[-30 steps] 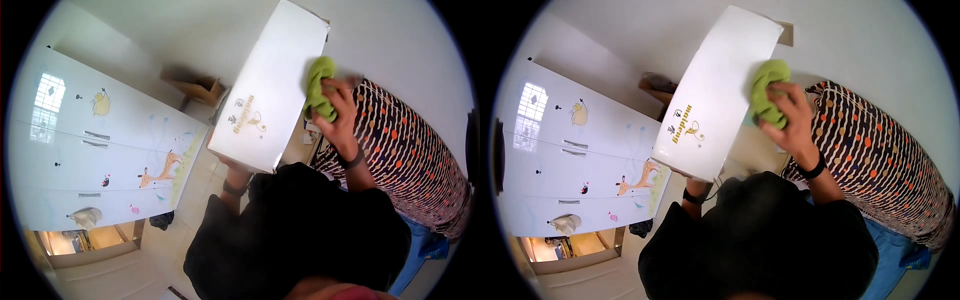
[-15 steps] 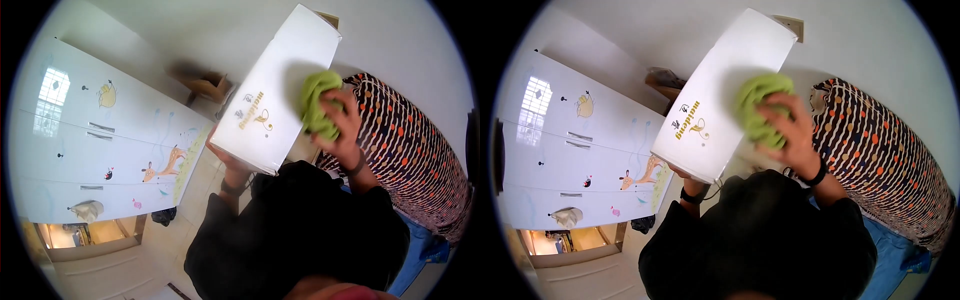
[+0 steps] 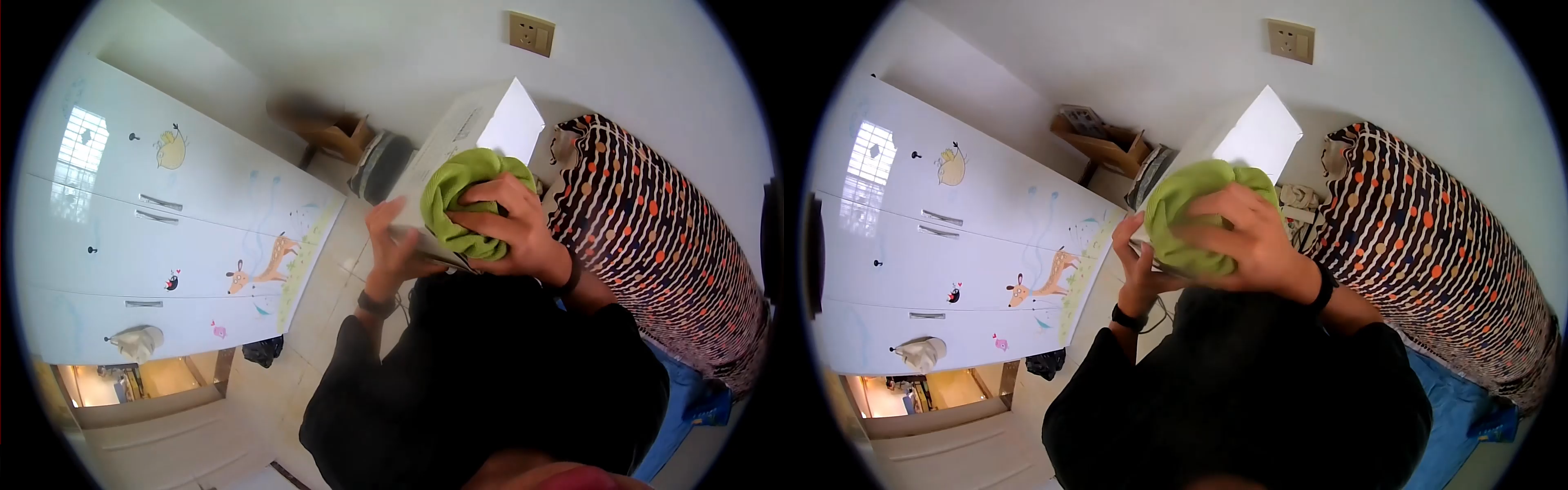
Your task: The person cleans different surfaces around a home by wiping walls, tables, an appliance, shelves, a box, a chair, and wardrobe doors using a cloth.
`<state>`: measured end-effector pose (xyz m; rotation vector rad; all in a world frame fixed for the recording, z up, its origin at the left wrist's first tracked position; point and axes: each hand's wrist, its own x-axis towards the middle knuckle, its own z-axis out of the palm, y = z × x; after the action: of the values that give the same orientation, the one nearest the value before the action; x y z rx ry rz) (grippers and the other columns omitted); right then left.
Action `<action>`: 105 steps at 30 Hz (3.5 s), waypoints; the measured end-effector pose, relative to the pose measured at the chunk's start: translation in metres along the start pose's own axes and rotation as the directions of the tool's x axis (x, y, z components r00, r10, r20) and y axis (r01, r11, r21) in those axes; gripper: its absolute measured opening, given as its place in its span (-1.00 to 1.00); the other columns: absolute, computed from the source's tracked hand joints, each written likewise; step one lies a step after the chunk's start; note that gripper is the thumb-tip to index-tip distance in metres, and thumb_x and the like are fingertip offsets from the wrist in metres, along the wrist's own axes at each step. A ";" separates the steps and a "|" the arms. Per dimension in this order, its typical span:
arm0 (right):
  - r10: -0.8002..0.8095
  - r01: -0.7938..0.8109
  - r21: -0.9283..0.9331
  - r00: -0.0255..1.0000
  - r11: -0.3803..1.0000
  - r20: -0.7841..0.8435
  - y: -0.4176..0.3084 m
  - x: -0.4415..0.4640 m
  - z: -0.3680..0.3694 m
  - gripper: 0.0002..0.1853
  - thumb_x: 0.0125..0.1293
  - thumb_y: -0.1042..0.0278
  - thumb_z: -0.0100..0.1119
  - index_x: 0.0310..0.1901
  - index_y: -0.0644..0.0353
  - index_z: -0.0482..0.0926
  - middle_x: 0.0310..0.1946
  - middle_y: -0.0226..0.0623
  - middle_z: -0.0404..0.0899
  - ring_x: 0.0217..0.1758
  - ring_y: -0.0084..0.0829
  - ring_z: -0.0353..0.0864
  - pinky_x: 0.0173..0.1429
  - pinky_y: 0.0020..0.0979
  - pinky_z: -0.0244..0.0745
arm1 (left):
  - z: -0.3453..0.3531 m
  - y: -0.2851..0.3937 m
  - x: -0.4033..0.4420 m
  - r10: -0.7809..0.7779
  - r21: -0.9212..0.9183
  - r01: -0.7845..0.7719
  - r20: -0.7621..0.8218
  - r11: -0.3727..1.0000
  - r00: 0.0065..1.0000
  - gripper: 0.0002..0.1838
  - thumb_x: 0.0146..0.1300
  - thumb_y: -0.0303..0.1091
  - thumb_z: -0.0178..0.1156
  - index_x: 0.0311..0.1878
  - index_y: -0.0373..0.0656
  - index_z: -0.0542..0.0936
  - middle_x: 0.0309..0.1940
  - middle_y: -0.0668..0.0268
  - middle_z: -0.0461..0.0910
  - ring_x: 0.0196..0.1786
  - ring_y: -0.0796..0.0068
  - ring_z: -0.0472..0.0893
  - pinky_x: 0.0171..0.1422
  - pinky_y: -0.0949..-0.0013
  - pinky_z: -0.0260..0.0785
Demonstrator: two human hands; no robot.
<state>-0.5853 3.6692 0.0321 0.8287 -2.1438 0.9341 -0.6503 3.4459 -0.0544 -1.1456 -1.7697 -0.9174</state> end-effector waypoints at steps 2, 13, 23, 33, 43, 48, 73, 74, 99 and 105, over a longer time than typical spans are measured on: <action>0.035 -0.035 -0.015 0.999 0.999 -0.017 0.008 -0.002 -0.001 -0.48 -0.26 0.31 0.45 -0.11 0.14 0.66 -0.04 -0.21 0.51 0.00 -0.13 0.55 0.06 -0.19 0.47 | -0.006 0.002 -0.003 0.020 0.052 -0.022 0.038 0.998 0.999 -0.07 -0.29 0.10 0.56 0.21 0.10 0.36 0.13 -0.06 0.39 0.12 -0.04 0.44 0.10 -0.09 0.26; 0.364 -0.385 -0.151 0.920 0.910 -0.147 0.103 0.003 -0.034 -0.62 0.00 0.48 0.25 -0.06 0.30 0.58 -0.01 -0.19 0.54 -0.07 -0.12 0.59 0.04 -0.32 0.51 | -0.024 0.004 -0.003 0.124 -0.014 -0.123 0.148 0.992 0.981 -0.49 -0.03 -0.02 0.47 0.04 0.18 0.62 0.09 0.12 0.49 0.05 0.15 0.51 0.10 0.12 0.30; 0.124 -0.194 0.079 0.842 0.978 0.524 0.051 0.005 0.001 -0.64 -0.11 0.43 0.35 -0.17 0.17 0.66 -0.10 -0.30 0.55 -0.01 -0.17 0.55 0.05 -0.26 0.48 | -0.026 -0.002 0.026 0.338 -0.075 -0.341 0.437 0.937 0.834 -0.59 0.05 -0.17 0.43 0.03 0.26 0.65 0.04 0.20 0.50 0.04 0.23 0.54 0.15 0.14 0.38; 0.354 -0.275 -0.225 0.766 0.935 0.537 0.124 -0.015 0.017 -0.71 0.09 0.24 0.26 -0.14 0.11 0.59 -0.15 -0.27 0.52 0.00 -0.21 0.54 0.00 -0.24 0.47 | -0.023 0.000 0.013 0.311 -0.179 -0.257 0.435 0.950 0.845 -0.63 0.03 -0.13 0.45 -0.06 0.11 0.65 0.01 0.16 0.49 0.07 0.19 0.50 0.18 0.05 0.39; 0.340 -0.400 -0.098 0.597 0.911 0.726 0.085 -0.028 -0.028 -0.75 0.04 0.32 0.26 -0.24 0.21 0.59 -0.19 -0.26 0.50 -0.11 -0.18 0.55 -0.02 -0.27 0.45 | -0.029 -0.014 -0.008 0.236 -0.120 -0.204 0.517 0.972 0.823 -0.62 0.08 -0.25 0.35 -0.02 0.41 0.61 0.14 0.15 0.45 0.16 0.19 0.51 0.36 -0.02 0.28; 0.205 -0.374 0.105 0.698 0.922 0.686 0.072 -0.028 0.004 -0.64 -0.06 0.44 0.32 -0.13 0.21 0.63 -0.07 -0.28 0.52 -0.04 -0.19 0.55 0.03 -0.29 0.47 | -0.021 -0.007 -0.006 0.382 -0.273 -0.277 0.500 0.921 0.777 -0.52 0.08 -0.30 0.33 0.09 0.45 0.56 0.13 0.15 0.47 0.16 0.21 0.51 0.35 0.00 0.30; 0.393 -0.382 0.092 0.902 0.920 -0.180 0.082 -0.016 0.051 -0.59 0.02 0.61 0.31 -0.02 0.32 0.54 0.05 -0.14 0.49 0.07 -0.20 0.52 0.18 -0.32 0.40 | -0.008 -0.071 -0.001 -0.847 -0.658 0.634 -0.010 0.405 0.531 0.08 0.04 -0.19 0.38 0.48 -0.31 -0.11 0.33 0.08 0.20 0.32 0.26 0.26 0.36 0.21 0.20; 0.345 -0.351 0.035 0.890 0.936 -0.297 0.087 -0.006 0.057 -0.58 0.02 0.60 0.32 -0.01 0.29 0.55 0.05 -0.15 0.49 0.08 -0.19 0.53 0.17 -0.32 0.42 | 0.001 -0.076 0.001 -0.870 -0.741 0.595 0.030 0.310 0.491 0.03 0.09 -0.16 0.34 0.47 -0.30 -0.09 0.33 0.08 0.19 0.32 0.25 0.28 0.35 0.21 0.21; 0.147 -0.389 -0.343 0.816 0.855 -0.559 0.105 0.130 0.080 -0.43 -0.18 0.58 0.39 0.00 0.24 0.53 0.02 -0.13 0.47 0.05 -0.09 0.51 0.06 -0.26 0.50 | 0.008 -0.117 0.012 -0.392 -0.498 0.401 0.863 -0.769 0.320 -0.12 0.23 0.42 -0.28 0.46 0.01 0.16 0.40 0.24 0.23 0.42 0.10 0.23 0.42 -0.19 0.08; 0.247 -0.416 -0.322 0.857 0.851 -0.453 0.095 0.118 0.112 -0.43 -0.19 0.48 0.44 -0.01 0.15 0.57 0.01 -0.19 0.49 0.03 -0.14 0.54 0.04 -0.28 0.52 | 0.013 -0.139 0.003 -0.444 -0.585 0.576 0.810 -0.571 0.383 -0.13 0.24 0.43 -0.26 0.44 -0.01 0.22 0.33 0.23 0.32 0.37 0.12 0.31 0.42 -0.07 0.15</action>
<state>-0.7600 3.5997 0.0251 0.0334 -2.0398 0.6977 -0.7841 3.4135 -0.0759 -0.5038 -1.4273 -3.5737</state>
